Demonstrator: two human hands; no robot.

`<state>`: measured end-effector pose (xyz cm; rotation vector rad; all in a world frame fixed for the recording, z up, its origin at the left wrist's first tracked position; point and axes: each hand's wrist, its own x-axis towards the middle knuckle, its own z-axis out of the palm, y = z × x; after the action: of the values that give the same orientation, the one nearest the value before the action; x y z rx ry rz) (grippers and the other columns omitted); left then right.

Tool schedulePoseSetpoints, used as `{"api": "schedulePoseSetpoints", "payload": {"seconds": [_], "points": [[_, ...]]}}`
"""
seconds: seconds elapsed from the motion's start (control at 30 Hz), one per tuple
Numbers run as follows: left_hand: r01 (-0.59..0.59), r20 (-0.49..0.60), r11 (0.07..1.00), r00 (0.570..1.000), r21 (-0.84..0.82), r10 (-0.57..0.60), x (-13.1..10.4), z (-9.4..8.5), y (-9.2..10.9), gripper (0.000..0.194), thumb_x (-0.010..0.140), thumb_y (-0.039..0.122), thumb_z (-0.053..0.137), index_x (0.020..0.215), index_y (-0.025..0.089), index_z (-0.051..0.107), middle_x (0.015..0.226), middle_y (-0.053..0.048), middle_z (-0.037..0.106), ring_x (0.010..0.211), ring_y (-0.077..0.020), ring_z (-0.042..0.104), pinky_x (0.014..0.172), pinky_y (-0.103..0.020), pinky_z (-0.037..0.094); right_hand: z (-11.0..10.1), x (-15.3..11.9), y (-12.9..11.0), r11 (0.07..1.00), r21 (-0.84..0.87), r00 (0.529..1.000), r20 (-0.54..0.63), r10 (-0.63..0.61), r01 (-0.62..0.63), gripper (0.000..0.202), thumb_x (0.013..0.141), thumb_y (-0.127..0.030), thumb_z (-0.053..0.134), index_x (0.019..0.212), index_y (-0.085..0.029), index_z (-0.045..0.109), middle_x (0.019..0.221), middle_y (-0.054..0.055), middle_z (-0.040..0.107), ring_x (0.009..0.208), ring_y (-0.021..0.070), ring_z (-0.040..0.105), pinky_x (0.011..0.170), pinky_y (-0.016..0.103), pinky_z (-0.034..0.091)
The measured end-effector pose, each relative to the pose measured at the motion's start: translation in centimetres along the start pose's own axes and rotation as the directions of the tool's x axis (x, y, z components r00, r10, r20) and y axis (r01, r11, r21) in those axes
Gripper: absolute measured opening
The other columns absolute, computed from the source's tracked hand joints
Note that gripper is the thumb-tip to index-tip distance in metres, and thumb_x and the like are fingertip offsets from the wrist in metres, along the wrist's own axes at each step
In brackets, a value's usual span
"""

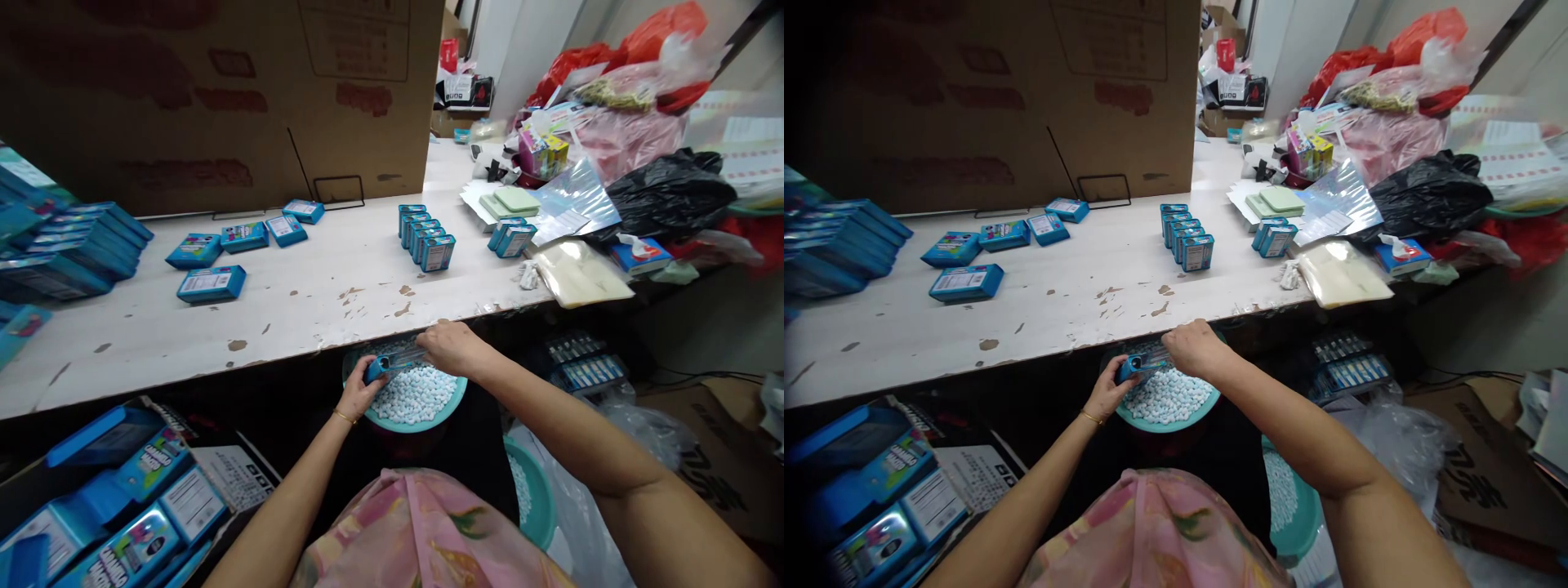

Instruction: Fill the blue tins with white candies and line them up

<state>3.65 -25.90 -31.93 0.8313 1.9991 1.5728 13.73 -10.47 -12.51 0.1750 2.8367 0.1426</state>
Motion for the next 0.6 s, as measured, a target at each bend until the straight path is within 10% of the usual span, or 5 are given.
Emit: {"api": "schedulePoseSetpoints", "payload": {"seconds": [0.27,0.43,0.6], "points": [[0.088,0.074,0.969,0.995,-0.230,-0.073,-0.6,-0.4,-2.2,0.048,0.061,0.033,0.063,0.102,0.019,0.044,0.094,-0.003,0.053,0.090,-0.0163,0.050,0.086,-0.032,0.037,10.4,-3.5,5.5,0.953,0.118,0.953,0.160,0.259,-0.279,0.023,0.079,-0.027,0.045,0.099,-0.022,0.055,0.096,0.005,0.061,0.090,0.0186,0.056,0.071,0.025,0.039],[0.197,0.117,0.927,0.979,-0.320,-0.167,-0.2,2.2,-2.5,0.050,0.062,0.033,0.062,0.105,0.019,0.041,0.098,-0.004,0.054,0.093,-0.0165,0.050,0.087,-0.033,0.037,17.6,0.3,2.4,0.891,0.331,0.950,0.121,0.287,-0.312,0.028,0.079,-0.025,0.045,0.105,-0.024,0.054,0.104,0.003,0.060,0.097,0.0177,0.053,0.078,0.027,0.038],[0.215,0.181,0.901,0.971,-0.377,-0.156,0.3,3.4,-0.7,0.048,0.063,0.032,0.062,0.104,0.019,0.042,0.096,-0.004,0.055,0.090,-0.0165,0.053,0.086,-0.034,0.039,19.3,3.0,0.9,0.757,0.548,0.930,0.123,0.346,-0.354,0.028,0.076,-0.026,0.049,0.103,-0.028,0.057,0.105,0.000,0.060,0.099,0.0181,0.053,0.080,0.028,0.038]]}}
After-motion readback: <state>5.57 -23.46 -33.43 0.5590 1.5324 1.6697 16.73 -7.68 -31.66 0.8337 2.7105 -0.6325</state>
